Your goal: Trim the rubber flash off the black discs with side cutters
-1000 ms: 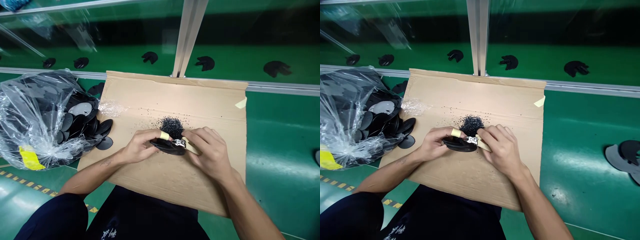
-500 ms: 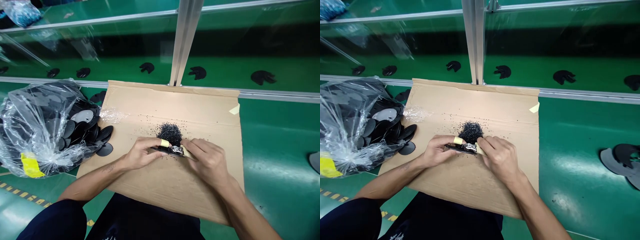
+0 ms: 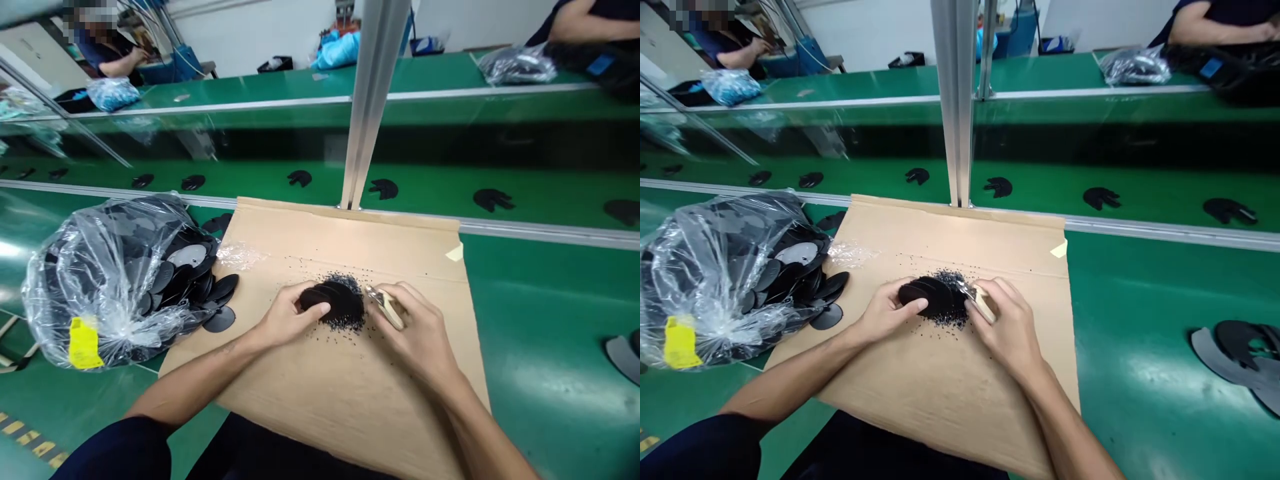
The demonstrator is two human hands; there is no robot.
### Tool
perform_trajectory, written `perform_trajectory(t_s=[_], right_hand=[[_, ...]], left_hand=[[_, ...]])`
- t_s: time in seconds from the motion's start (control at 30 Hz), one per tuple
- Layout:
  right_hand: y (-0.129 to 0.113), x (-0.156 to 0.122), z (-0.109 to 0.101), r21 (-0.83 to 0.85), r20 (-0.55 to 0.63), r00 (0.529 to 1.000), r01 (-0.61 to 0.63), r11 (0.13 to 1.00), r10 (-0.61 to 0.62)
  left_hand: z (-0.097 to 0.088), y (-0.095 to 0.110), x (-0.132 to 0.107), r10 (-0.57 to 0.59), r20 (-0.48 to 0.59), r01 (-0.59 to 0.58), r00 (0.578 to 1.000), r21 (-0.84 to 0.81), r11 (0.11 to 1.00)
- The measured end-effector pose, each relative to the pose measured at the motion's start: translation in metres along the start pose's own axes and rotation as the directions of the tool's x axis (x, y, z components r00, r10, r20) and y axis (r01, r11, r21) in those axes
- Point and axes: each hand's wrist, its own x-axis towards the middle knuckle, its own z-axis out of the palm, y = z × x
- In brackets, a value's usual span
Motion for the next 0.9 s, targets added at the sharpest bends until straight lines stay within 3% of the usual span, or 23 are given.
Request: perform_trajectory(t_s=[0.07,0.2,0.3,0.4,0.47,0.53,0.63,0.73,0.83,0.9], right_hand=[[-0.003,0.001,-0.002,0.173,0.022,0.999,-0.044,0.984,0.041],[-0.008,0.002,0.001,0.283,0.04,0.993,0.093,0.955,-0.108],[-0.011,0.002,0.004,0.273,-0.009,0.971,0.234,0.933,-0.24],[-0.012,0.001,0.004,0.223,-0.034,0.938,0.343,0.913,-0.344],[-0.011,-0.001,0.004,0.145,-0.047,0.919,0.395,0.907,-0.393],[-0.009,-0.003,0.006,0.034,-0.058,0.906,0.422,0.906,-0.42],[-0.004,-0.006,0.007,-0.09,-0.065,0.906,0.412,0.907,-0.418],[-0.002,-0.006,0.008,-0.113,-0.057,0.915,0.391,0.913,-0.399],[-0.002,-0.006,0.009,-0.113,-0.031,0.92,0.384,0.916,-0.39],[-0.002,-0.007,0.01,-0.111,-0.008,0.923,0.381,0.918,-0.384]], left_hand=[[0.002,0.001,0.001,0.013,0.04,-0.011,0.999,-0.043,0.999],[0.001,0.001,0.005,0.117,0.2,-0.117,0.973,-0.013,0.993],[-0.011,0.006,0.013,-0.024,0.329,0.039,0.944,-0.04,0.998],[-0.026,0.02,0.024,-0.15,0.503,0.167,0.851,0.011,0.986],[-0.036,0.033,0.033,-0.149,0.605,0.112,0.782,0.099,0.989],[-0.048,0.048,0.044,-0.105,0.647,-0.04,0.755,0.205,0.978],[-0.075,0.064,0.068,0.035,0.617,-0.336,0.786,0.38,0.862],[-0.113,0.063,0.107,0.115,0.527,-0.465,0.842,0.601,0.65],[-0.154,0.043,0.153,0.129,0.36,-0.376,0.924,0.795,0.475],[-0.178,0.022,0.181,0.087,0.197,-0.215,0.977,0.889,0.405]])
